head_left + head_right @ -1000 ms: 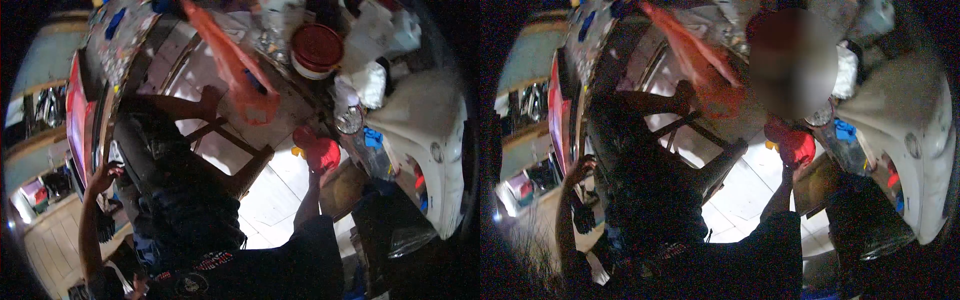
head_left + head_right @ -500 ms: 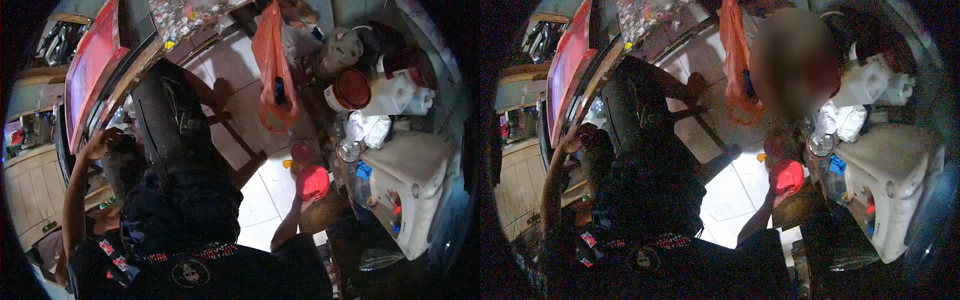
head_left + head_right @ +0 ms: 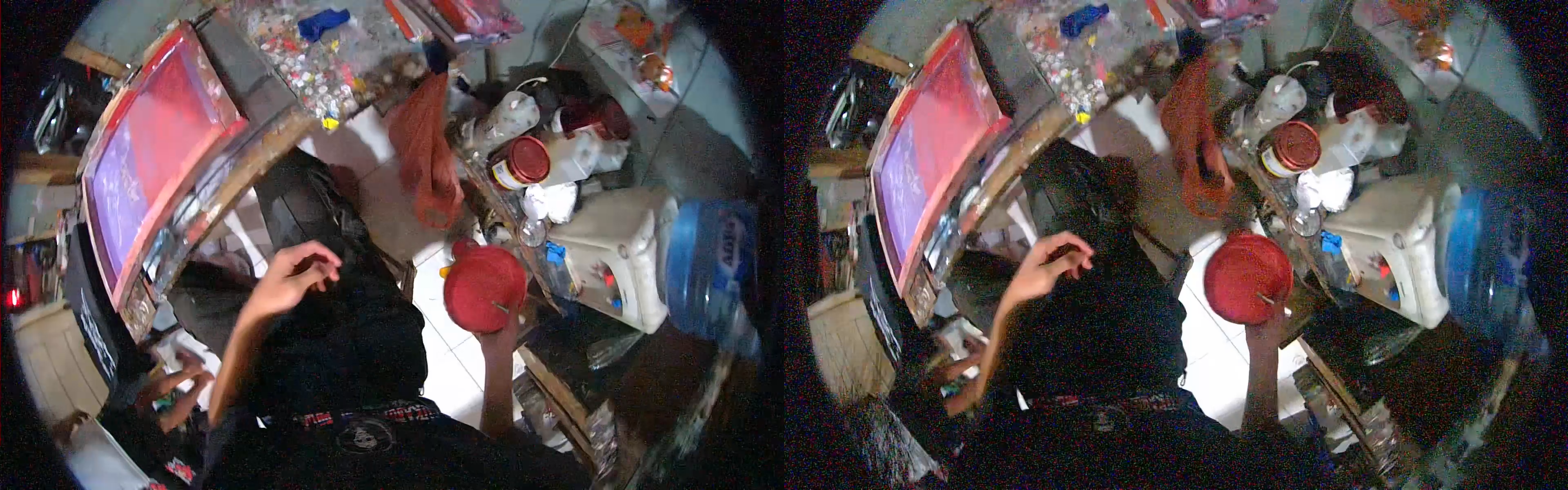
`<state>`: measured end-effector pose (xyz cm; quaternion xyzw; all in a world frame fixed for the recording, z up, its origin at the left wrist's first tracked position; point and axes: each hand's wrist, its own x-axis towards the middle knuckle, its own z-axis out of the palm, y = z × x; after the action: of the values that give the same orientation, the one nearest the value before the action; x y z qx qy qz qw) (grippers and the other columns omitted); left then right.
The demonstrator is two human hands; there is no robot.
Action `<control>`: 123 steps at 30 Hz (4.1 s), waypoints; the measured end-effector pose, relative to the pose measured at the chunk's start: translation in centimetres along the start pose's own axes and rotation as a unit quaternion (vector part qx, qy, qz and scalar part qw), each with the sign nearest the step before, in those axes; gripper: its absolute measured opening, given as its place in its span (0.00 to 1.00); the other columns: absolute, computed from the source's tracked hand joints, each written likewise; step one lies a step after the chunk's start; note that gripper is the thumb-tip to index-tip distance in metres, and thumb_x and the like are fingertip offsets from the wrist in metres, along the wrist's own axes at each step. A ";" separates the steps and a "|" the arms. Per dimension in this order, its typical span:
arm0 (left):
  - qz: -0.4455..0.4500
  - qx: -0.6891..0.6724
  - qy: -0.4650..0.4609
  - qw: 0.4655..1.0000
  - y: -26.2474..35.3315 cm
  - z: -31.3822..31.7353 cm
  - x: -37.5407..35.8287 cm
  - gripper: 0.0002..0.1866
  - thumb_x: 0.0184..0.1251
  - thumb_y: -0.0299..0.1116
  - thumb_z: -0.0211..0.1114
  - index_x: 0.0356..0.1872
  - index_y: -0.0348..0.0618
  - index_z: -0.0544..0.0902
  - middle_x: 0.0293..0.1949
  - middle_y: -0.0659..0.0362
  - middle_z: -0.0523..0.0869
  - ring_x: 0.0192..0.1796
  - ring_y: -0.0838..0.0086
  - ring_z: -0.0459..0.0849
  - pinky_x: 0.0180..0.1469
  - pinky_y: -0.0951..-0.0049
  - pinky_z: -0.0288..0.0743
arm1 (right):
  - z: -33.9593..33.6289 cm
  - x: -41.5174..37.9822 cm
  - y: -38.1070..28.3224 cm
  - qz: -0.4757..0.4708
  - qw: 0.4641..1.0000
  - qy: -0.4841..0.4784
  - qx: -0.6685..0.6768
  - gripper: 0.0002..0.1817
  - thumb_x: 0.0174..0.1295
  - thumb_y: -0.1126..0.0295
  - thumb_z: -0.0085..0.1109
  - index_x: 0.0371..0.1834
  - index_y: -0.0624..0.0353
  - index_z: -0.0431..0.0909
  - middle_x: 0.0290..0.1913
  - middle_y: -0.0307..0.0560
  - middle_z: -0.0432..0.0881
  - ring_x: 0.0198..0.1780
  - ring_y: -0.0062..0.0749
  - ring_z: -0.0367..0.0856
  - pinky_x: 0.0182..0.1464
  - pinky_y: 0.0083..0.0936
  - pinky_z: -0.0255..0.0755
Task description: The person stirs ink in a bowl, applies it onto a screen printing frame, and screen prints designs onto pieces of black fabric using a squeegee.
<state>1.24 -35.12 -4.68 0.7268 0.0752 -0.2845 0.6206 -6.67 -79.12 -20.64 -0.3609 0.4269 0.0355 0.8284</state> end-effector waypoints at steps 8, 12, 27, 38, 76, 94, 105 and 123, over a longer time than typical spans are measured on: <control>0.139 -0.400 0.069 0.903 0.4 -0.6 1.8 0.27 0.85 0.46 0.49 0.68 0.32 0.75 0.64 0.48 0.83 0.67 0.61 0.81 0.70 0.56 0.73 | 28.5 -14.0 -2.0 0.027 0.944 -0.300 -0.136 0.36 0.80 0.44 0.47 0.81 0.58 0.60 0.71 0.52 0.77 0.70 0.42 0.79 0.73 0.44 0.72; 0.209 -0.551 0.130 0.797 -1.0 -3.0 -0.5 0.28 0.85 0.48 0.48 0.69 0.34 0.74 0.65 0.48 0.82 0.67 0.60 0.80 0.71 0.55 0.72 | 33.3 -14.0 2.6 -0.068 0.820 -0.402 -0.402 0.37 0.80 0.47 0.48 0.82 0.61 0.58 0.77 0.55 0.71 0.73 0.46 0.75 0.74 0.43 0.69; 0.416 -0.622 0.331 0.574 -4.9 -9.0 -12.9 0.33 0.83 0.57 0.45 0.73 0.40 0.72 0.69 0.49 0.79 0.70 0.57 0.78 0.73 0.51 0.71 | 51.9 -27.8 11.4 -0.534 0.209 -0.548 -0.609 0.37 0.76 0.46 0.54 0.73 0.68 0.69 0.56 0.66 0.73 0.51 0.56 0.75 0.59 0.49 0.73; 0.417 -0.583 0.484 0.502 -4.3 -11.6 -14.0 0.35 0.82 0.61 0.43 0.74 0.43 0.71 0.70 0.49 0.79 0.69 0.54 0.79 0.71 0.50 0.74 | 61.3 -32.3 15.3 -0.286 -0.219 -0.642 -0.676 0.25 0.73 0.53 0.57 0.31 0.66 0.86 0.31 0.67 0.86 0.37 0.64 0.87 0.42 0.55 0.79; 0.470 -0.652 0.418 0.423 -4.5 -17.8 -13.3 0.39 0.79 0.65 0.41 0.78 0.47 0.67 0.76 0.51 0.72 0.76 0.54 0.72 0.77 0.46 0.68 | 68.5 -35.8 15.7 -0.335 -0.273 -0.679 -0.593 0.10 0.54 0.72 0.68 0.33 0.72 0.85 0.31 0.64 0.87 0.37 0.61 0.90 0.40 0.51 0.85; 0.431 -0.672 0.443 0.407 -2.4 -18.3 -11.6 0.39 0.78 0.65 0.43 0.76 0.46 0.70 0.73 0.50 0.75 0.73 0.53 0.75 0.75 0.46 0.71 | 68.7 -34.7 17.2 -0.371 -0.270 -0.720 -0.521 0.08 0.57 0.73 0.63 0.35 0.68 0.85 0.35 0.65 0.88 0.39 0.59 0.90 0.40 0.49 0.85; 0.414 -0.670 0.449 0.423 -1.9 -18.5 -12.1 0.37 0.80 0.63 0.43 0.74 0.47 0.72 0.73 0.52 0.76 0.73 0.56 0.75 0.74 0.48 0.72 | 68.3 -34.4 18.4 -0.388 -0.338 -0.727 -0.455 0.07 0.58 0.73 0.62 0.31 0.67 0.85 0.31 0.64 0.87 0.35 0.58 0.90 0.39 0.49 0.84; 0.449 -0.655 0.415 0.443 -1.2 -18.3 -12.4 0.36 0.80 0.63 0.43 0.73 0.45 0.73 0.70 0.50 0.78 0.71 0.54 0.77 0.73 0.47 0.73 | 70.1 -33.3 17.2 -0.458 -0.281 -0.718 -0.442 0.06 0.57 0.73 0.62 0.30 0.66 0.84 0.31 0.62 0.88 0.38 0.53 0.92 0.40 0.44 0.86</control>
<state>-3.69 -14.51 1.83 0.0676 0.1511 0.5037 0.8479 13.71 -14.08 20.25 0.4348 0.8959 -0.0583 0.0698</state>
